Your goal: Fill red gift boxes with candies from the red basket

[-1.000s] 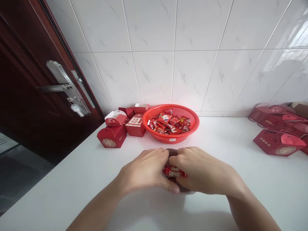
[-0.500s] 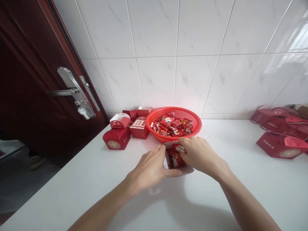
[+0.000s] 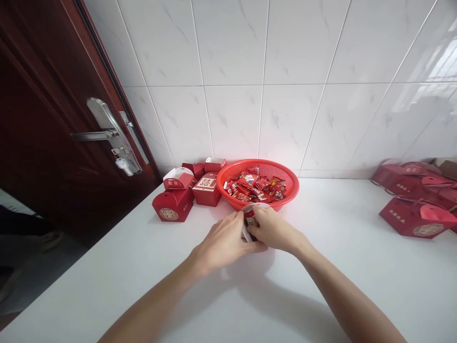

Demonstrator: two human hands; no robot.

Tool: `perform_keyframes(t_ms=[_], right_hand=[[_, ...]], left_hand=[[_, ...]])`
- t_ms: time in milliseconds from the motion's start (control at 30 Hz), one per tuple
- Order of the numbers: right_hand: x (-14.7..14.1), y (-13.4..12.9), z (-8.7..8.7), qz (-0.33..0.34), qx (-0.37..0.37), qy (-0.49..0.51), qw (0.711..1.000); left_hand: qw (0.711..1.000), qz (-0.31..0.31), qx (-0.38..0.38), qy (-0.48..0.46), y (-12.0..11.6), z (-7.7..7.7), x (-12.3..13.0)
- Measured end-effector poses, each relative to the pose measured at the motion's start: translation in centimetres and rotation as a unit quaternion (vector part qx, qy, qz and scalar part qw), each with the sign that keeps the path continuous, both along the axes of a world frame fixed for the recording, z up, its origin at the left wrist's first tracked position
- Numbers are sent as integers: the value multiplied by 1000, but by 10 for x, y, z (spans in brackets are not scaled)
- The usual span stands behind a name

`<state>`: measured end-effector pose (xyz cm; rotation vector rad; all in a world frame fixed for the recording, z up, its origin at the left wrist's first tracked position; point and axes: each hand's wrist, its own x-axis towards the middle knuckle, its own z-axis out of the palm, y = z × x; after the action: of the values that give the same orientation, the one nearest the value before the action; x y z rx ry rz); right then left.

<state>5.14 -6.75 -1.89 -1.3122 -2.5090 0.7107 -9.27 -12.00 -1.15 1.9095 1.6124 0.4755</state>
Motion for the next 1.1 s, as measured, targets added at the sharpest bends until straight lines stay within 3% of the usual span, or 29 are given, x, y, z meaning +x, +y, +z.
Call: perform_keyframes(t_ms=[233, 567, 767, 1100], right_hand=[[32, 3, 19, -72, 75, -113, 988], [48, -5, 31, 47, 14, -61, 997], [42, -7, 24, 134, 19, -134, 982], [28, 0, 16, 109, 59, -150, 981]], left_hand=[[998, -60, -26, -25, 0, -1, 3], [998, -51, -24, 15, -2, -2, -1], [996, -62, 1, 70, -7, 0, -6], [991, -113, -6, 66, -14, 4, -10]])
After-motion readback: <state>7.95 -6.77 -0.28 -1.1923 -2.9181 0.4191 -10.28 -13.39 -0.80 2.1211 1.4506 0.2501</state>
